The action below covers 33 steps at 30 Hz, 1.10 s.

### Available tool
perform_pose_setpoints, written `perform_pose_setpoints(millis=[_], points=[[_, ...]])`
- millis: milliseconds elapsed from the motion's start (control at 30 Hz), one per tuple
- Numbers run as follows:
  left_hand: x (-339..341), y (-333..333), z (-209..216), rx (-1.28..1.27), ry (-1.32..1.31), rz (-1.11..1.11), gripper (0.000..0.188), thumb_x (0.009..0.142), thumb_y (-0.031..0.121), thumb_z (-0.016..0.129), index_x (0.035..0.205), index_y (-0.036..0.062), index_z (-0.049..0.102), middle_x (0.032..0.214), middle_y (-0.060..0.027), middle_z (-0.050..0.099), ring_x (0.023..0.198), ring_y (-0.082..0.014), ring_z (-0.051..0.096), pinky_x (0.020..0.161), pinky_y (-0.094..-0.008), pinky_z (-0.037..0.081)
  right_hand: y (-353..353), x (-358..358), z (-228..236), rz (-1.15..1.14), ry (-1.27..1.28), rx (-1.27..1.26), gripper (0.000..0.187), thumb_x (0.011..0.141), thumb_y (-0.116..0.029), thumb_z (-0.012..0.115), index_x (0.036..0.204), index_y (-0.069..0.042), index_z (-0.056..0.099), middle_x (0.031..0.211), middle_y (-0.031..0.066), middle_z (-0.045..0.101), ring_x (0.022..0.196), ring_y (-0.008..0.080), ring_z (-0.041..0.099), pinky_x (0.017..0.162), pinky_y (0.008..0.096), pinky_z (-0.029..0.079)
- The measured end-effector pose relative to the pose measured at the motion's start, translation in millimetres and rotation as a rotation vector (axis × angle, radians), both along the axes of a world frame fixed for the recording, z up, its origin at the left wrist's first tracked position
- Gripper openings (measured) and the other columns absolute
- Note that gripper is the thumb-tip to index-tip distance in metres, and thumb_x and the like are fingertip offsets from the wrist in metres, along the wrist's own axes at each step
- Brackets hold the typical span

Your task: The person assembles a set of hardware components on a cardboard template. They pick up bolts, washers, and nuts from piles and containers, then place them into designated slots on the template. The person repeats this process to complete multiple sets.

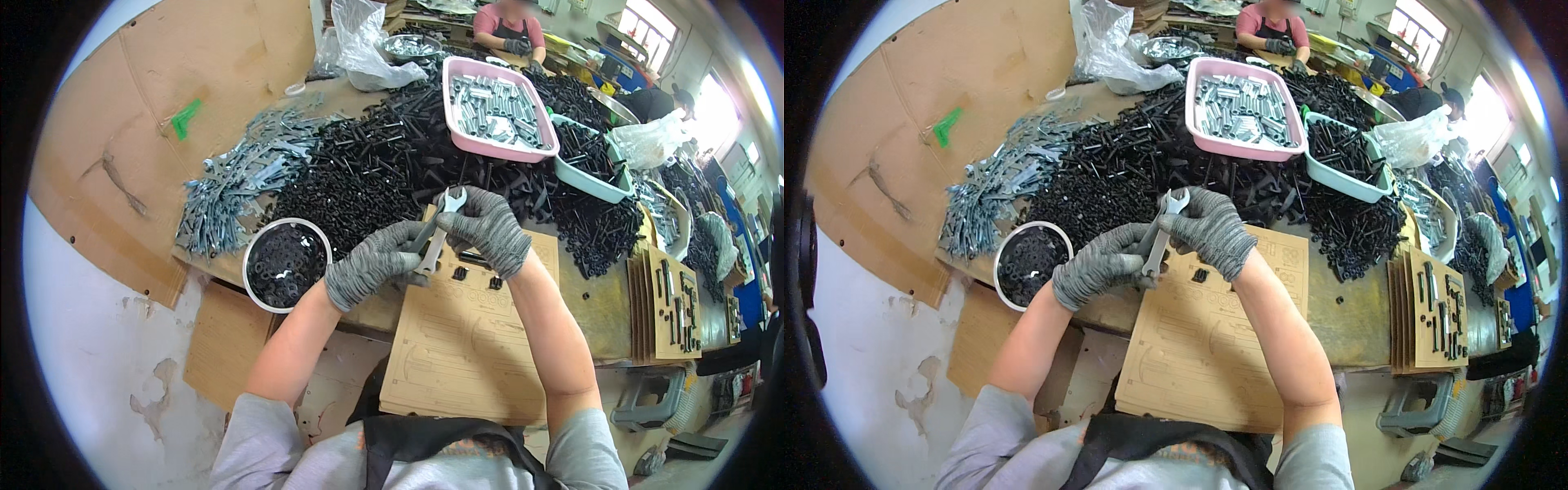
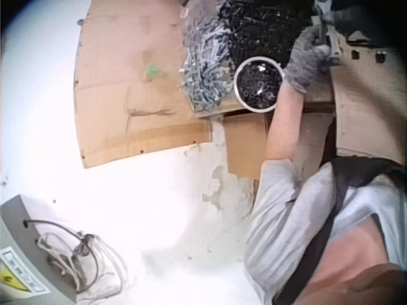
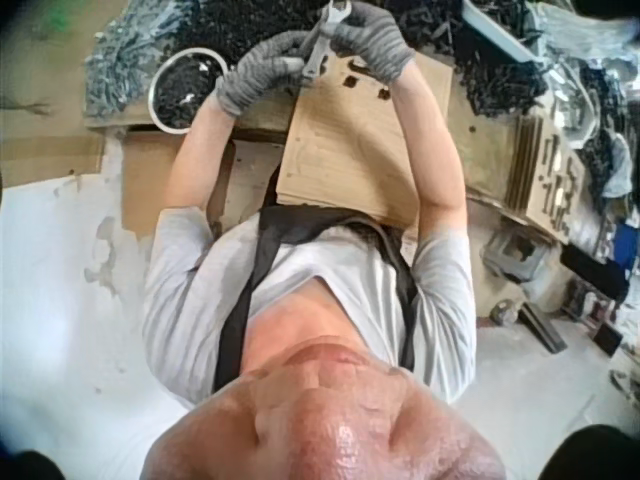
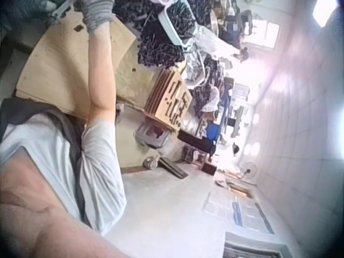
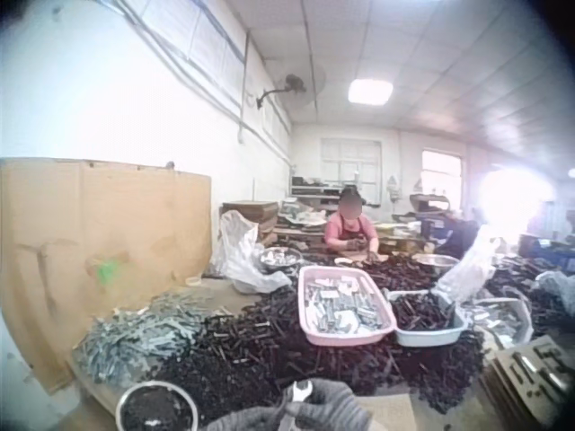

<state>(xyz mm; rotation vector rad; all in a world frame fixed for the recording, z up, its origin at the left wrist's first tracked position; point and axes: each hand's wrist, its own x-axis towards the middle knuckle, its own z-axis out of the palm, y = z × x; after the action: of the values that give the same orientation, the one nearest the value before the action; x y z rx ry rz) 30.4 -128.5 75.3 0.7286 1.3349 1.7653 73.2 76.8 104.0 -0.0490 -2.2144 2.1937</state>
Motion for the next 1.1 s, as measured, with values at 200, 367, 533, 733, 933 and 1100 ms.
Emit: perform_pose_setpoints(millis=[200,367,533,733,933,1100], points=[[46,49,-13,0.077,-0.329,0.166,0.044,0.093,0.033,0.055,0.126,0.0044,0.048,0.101,-0.0099,0.061,0.085,-0.0196,0.063,0.075,-0.0342,0.057,18,11,-23,-0.089,0.106,0.197,0.035,0.08,-0.012,0.072,0.112,-0.003,0.061,0.077,0.0006,0.062,0.06,0.0062,0.053,0.05,0.0205,0.045],[55,51,-46,0.135,-0.283,0.315,0.04,0.096,0.027,0.053,0.128,0.0038,0.045,0.094,-0.0079,0.061,0.07,-0.011,0.058,0.061,-0.0256,0.053,24,21,-15,-0.04,0.037,-0.08,0.041,0.086,-0.015,0.067,0.124,-0.004,0.057,0.086,0.0011,0.062,0.063,0.0061,0.056,0.052,0.021,0.048],[53,55,-56,0.139,-0.162,0.289,0.034,0.097,0.02,0.048,0.128,0.0051,0.047,0.096,-0.0032,0.06,0.074,-0.0059,0.056,0.062,-0.0207,0.052,35,15,-23,-0.143,0.006,0.081,0.025,0.086,-0.014,0.067,0.108,-0.002,0.067,0.084,0.0056,0.069,0.065,0.0098,0.064,0.055,0.0227,0.053],[49,54,-76,0.177,-0.132,0.307,0.041,0.095,0.016,0.05,0.134,0.0035,0.043,0.101,-0.0054,0.06,0.079,-0.0081,0.058,0.066,-0.0211,0.053,33,5,-29,-0.081,-0.076,0.104,0.025,0.084,-0.013,0.07,0.106,-0.002,0.066,0.085,0.0067,0.069,0.068,0.0119,0.066,0.057,0.0233,0.054],[18,40,-91,-0.226,0.191,0.394,0.046,0.094,0.017,0.054,0.137,0.0072,0.04,0.117,-0.0093,0.057,0.101,-0.0202,0.058,0.08,-0.0305,0.053,68,-39,-57,0.01,-0.246,-0.019,0.024,0.083,-0.012,0.07,0.106,-0.005,0.066,0.085,0.0036,0.068,0.068,0.0109,0.065,0.061,0.0219,0.056],[20,45,-94,-0.723,0.914,0.527,0.036,0.084,0.02,0.064,0.116,0.004,0.058,0.098,-0.0152,0.064,0.077,-0.0233,0.063,0.072,-0.033,0.052,77,-62,-95,-0.007,-0.366,-0.057,0.022,0.083,-0.01,0.069,0.105,-0.005,0.067,0.084,0.0037,0.067,0.067,0.0098,0.064,0.061,0.0222,0.056]])
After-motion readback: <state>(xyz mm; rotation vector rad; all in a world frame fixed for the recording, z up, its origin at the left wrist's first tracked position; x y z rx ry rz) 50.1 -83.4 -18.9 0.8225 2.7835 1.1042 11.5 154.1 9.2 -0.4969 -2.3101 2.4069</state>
